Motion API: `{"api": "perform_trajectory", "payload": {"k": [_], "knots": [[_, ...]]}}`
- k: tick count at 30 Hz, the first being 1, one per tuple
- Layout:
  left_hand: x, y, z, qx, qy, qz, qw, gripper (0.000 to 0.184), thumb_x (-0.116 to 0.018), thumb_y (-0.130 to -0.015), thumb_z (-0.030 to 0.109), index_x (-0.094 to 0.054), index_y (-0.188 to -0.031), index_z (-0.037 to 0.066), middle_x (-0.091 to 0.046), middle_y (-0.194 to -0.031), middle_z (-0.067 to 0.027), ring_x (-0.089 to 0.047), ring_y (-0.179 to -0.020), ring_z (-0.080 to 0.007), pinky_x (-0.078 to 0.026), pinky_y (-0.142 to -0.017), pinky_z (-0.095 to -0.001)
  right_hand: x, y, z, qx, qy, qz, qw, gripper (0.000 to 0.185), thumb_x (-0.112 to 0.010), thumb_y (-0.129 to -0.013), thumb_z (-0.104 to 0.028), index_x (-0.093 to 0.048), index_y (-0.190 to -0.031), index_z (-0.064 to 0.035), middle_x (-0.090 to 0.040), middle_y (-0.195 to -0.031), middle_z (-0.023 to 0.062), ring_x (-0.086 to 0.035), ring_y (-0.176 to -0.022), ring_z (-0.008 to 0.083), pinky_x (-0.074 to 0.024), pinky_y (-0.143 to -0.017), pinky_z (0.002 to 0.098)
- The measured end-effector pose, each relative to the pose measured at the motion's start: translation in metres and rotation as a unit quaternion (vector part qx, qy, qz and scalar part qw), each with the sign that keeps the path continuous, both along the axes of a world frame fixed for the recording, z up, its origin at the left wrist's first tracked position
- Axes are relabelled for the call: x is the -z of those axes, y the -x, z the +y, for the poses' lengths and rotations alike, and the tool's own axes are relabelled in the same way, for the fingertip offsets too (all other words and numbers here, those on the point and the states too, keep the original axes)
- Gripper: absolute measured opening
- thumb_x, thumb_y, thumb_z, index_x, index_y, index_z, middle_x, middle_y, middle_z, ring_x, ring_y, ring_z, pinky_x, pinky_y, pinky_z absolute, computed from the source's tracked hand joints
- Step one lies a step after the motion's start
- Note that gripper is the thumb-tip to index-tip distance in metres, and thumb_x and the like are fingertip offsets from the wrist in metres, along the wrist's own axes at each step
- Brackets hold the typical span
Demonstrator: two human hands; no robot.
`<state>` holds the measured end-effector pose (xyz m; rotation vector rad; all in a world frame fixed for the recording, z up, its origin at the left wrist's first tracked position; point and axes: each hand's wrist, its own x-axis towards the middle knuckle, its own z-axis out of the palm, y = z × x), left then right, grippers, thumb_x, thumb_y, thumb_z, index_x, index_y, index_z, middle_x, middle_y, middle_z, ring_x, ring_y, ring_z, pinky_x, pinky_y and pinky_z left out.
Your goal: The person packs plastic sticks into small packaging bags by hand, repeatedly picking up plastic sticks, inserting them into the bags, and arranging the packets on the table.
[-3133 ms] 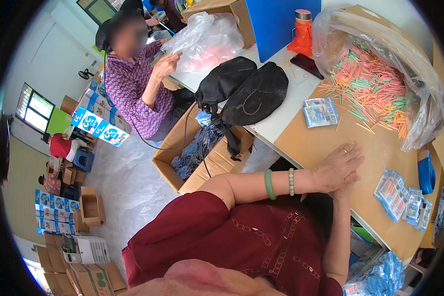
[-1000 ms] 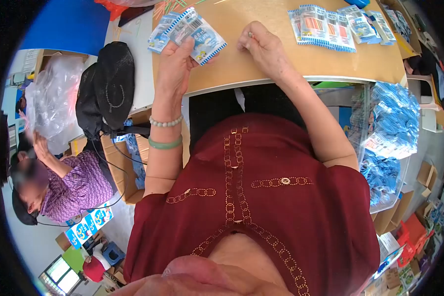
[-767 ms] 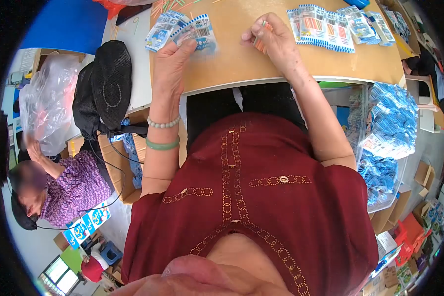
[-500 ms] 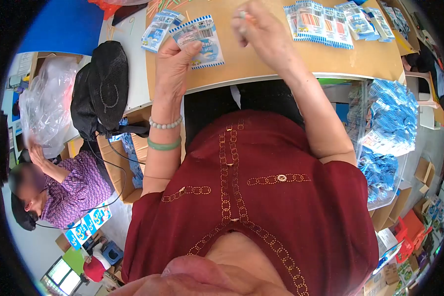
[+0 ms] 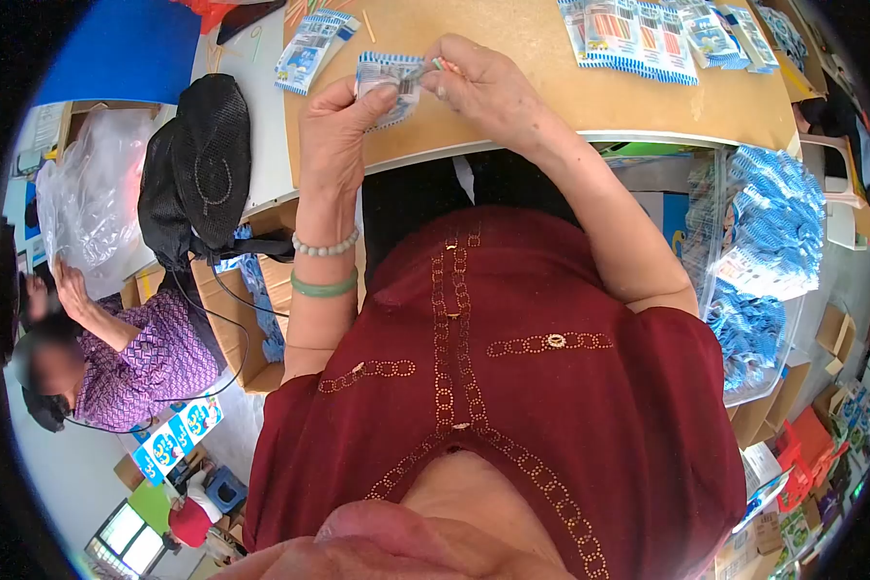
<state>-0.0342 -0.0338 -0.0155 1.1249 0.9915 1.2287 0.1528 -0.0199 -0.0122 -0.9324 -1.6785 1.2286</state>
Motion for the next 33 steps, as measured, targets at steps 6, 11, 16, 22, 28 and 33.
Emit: {"api": "perform_trajectory", "payload": {"k": [6, 11, 16, 22, 28, 33], "knots": [[-0.004, -0.007, -0.002, -0.006, 0.005, -0.008, 1.0, 0.008, -0.068, -0.082, 0.006, -0.066, -0.082, -0.001, -0.061, -0.074, 0.0022, -0.051, -0.065, -0.0048, -0.041, -0.061, -0.0205, -0.006, 0.002, 0.003, -0.022, 0.033, 0.023, 0.999, 0.011, -0.054, -0.093, -0.019, -0.053, -0.091, -0.0083, -0.038, -0.064, -0.0071, -0.034, -0.057, 0.0016, -0.0277, -0.05, 0.019], [-0.001, -0.015, -0.005, -0.03, -0.078, 0.087, 0.993, 0.009, -0.07, -0.079, 0.004, -0.062, -0.076, 0.001, -0.053, -0.067, 0.0054, -0.045, -0.062, -0.0038, -0.036, -0.057, -0.0194, 0.011, 0.002, 0.006, 0.065, -0.066, -0.065, 0.994, 0.011, -0.055, -0.092, -0.019, -0.053, -0.09, -0.0075, -0.038, -0.066, -0.0076, -0.034, -0.059, 0.0014, -0.0278, -0.052, 0.0187], [-0.003, 0.004, -0.007, -0.026, -0.062, 0.152, 0.986, 0.013, -0.072, -0.077, 0.003, -0.061, -0.072, 0.0, -0.05, -0.065, 0.0055, -0.042, -0.062, -0.0029, -0.033, -0.054, -0.0193, 0.006, 0.001, -0.003, 0.049, -0.005, -0.055, 0.997, 0.009, -0.054, -0.092, -0.015, -0.052, -0.09, -0.0066, -0.042, -0.069, -0.0058, -0.038, -0.064, 0.0029, -0.0322, -0.057, 0.0193], [-0.007, 0.004, -0.009, -0.023, -0.017, 0.075, 0.997, 0.014, -0.072, -0.074, 0.001, -0.059, -0.069, -0.001, -0.05, -0.065, 0.0037, -0.042, -0.061, -0.0042, -0.032, -0.053, -0.0207, 0.025, -0.009, 0.018, 0.071, 0.024, 0.084, 0.994, 0.006, -0.053, -0.092, -0.012, -0.051, -0.09, -0.0065, -0.047, -0.07, -0.0037, -0.044, -0.066, 0.0051, -0.0369, -0.061, 0.0203], [0.0, 0.005, -0.006, -0.036, -0.113, 0.178, 0.977, 0.016, -0.073, -0.073, 0.001, -0.059, -0.068, 0.001, -0.051, -0.067, 0.0038, -0.041, -0.061, -0.004, -0.031, -0.053, -0.0207, 0.026, -0.015, 0.014, 0.13, -0.072, -0.141, 0.979, 0.012, -0.048, -0.093, -0.016, -0.05, -0.087, -0.0056, -0.056, -0.078, 0.0001, -0.049, -0.069, 0.0069, -0.0403, -0.065, 0.021], [0.001, -0.003, -0.009, -0.015, -0.059, 0.14, 0.988, 0.016, -0.074, -0.073, 0.002, -0.059, -0.068, 0.002, -0.05, -0.067, 0.0043, -0.04, -0.061, -0.0039, -0.03, -0.053, -0.0204, -0.04, -0.021, 0.008, 0.112, -0.029, 0.066, 0.991, 0.019, -0.043, -0.094, -0.021, -0.052, -0.087, -0.0049, -0.06, -0.086, 0.0018, -0.051, -0.071, 0.0086, -0.0411, -0.069, 0.0216]]}}
